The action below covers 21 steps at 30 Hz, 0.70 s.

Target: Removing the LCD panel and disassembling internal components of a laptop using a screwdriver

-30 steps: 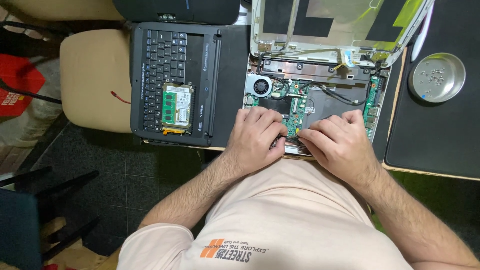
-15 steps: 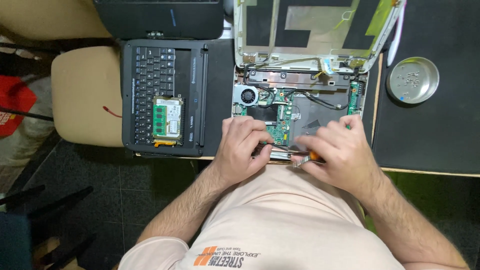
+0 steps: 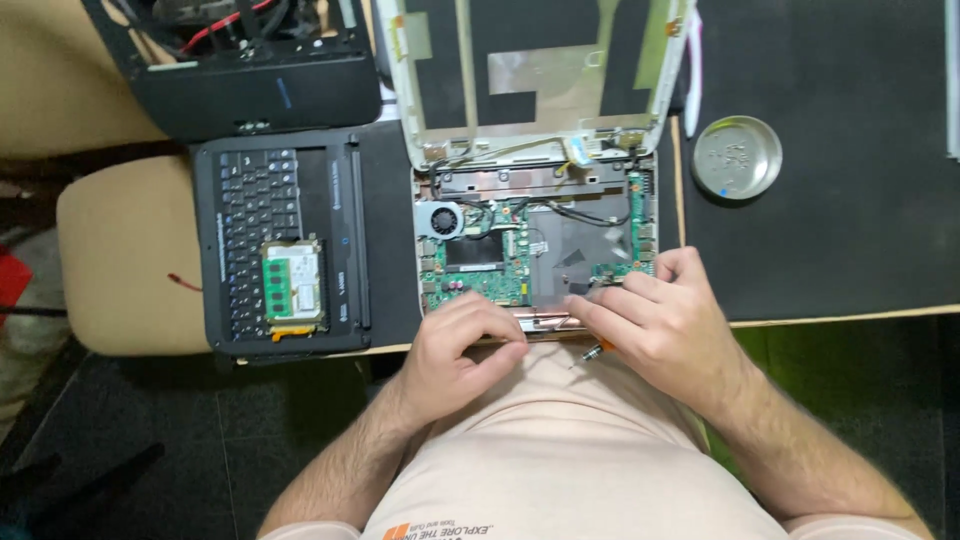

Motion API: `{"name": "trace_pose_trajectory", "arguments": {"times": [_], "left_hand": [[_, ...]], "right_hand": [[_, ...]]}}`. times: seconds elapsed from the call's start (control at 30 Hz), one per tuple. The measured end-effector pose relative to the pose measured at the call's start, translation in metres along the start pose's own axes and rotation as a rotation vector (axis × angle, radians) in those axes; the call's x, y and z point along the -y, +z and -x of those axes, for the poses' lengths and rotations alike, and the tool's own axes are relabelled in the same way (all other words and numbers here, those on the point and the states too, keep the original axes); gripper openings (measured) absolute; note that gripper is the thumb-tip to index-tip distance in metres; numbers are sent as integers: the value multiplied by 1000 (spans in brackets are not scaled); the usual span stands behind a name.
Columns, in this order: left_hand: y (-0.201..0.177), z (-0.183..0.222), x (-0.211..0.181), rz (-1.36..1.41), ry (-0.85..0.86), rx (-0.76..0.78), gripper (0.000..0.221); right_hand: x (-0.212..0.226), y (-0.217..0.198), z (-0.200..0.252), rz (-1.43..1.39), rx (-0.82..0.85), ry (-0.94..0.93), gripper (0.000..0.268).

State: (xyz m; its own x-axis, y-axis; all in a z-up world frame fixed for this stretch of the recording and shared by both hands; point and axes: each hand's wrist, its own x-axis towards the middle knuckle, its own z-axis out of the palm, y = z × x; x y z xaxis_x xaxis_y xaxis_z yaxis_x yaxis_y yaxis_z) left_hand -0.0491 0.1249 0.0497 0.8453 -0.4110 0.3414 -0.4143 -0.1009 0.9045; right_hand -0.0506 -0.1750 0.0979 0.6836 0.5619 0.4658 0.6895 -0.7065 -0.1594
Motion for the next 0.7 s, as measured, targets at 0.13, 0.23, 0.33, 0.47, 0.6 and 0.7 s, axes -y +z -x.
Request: {"name": "trace_pose_trajectory", "arguments": {"times": [0.13, 0.23, 0.33, 0.47, 0.6, 0.7], "left_hand": [[12, -5, -12, 3, -63, 27, 7], [21, -10, -18, 68, -162, 39, 18], [24, -15, -24, 32, -160, 38, 23], [21, -17, -29, -156, -135, -53, 16], [6, -10, -32, -272, -152, -151, 14], [-12, -2, -33, -194, -252, -231, 8]], "right_hand": [[3, 2, -1, -29, -49, 45, 20], [5, 7, 4, -45, -84, 91, 20], [6, 12, 4, -67, -101, 108, 21], [7, 16, -11, -14, -68, 14, 18], [19, 14, -46, -9, -16, -101, 21], [27, 31, -65, -49, -28, -172, 25]]}}
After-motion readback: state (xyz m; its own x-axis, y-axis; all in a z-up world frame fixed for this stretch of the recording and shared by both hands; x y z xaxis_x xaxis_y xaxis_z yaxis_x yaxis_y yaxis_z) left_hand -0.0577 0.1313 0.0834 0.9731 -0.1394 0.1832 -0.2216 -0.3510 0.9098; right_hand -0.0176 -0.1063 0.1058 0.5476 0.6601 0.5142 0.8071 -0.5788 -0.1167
